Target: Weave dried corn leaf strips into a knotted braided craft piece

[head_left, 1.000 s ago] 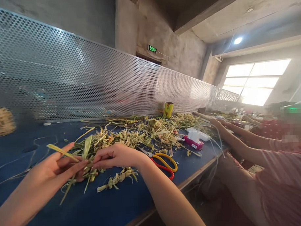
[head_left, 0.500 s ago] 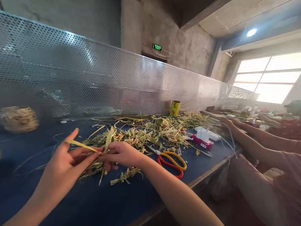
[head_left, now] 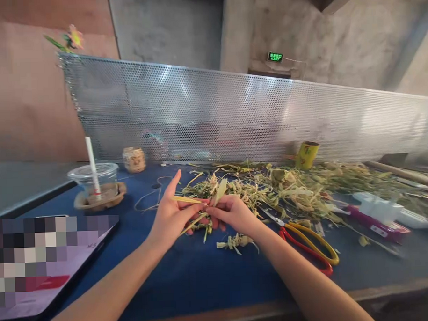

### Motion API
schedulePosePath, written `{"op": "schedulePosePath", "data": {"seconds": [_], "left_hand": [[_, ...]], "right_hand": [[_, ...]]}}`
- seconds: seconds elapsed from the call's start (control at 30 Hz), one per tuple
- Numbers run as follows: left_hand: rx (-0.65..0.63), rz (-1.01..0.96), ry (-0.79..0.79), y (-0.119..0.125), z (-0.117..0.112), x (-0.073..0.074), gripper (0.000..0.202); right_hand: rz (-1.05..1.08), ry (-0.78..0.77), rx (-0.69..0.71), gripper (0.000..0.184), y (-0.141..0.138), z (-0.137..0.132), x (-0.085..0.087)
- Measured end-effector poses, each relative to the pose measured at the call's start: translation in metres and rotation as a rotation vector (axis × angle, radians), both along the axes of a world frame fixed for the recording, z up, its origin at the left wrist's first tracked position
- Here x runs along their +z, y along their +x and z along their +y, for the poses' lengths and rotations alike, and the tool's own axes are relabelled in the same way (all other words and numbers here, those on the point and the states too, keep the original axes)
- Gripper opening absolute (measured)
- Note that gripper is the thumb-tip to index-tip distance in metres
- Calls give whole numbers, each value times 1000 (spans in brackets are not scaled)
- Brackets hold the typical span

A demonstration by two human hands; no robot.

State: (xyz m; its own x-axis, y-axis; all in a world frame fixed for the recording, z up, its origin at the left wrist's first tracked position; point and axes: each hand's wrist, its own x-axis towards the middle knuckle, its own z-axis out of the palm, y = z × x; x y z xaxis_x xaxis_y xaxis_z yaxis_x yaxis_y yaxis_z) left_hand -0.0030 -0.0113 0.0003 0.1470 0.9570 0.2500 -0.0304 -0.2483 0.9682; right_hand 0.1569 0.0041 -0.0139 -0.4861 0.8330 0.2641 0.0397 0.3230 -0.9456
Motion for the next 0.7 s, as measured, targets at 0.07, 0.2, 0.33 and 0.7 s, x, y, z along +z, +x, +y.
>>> {"op": "schedulePosePath", "data": {"seconds": [0.07,0.2,0.33,0.7], "left_hand": [[4,-16,-6,-1,1,-2,95],[-45,-27,-44,1,2,-4,86],[-128,6,-85,1,5,-7,98],[-200,241,-53,0,5,-9,81]], "right_hand": [[-10,-22,2,23,-1,-1,-1],[-44,-43,-75,26,-1,0,-3],[-77,-30,-166,26,0,2,-6],[-82,-54,-192,19,2,1,-1]]}}
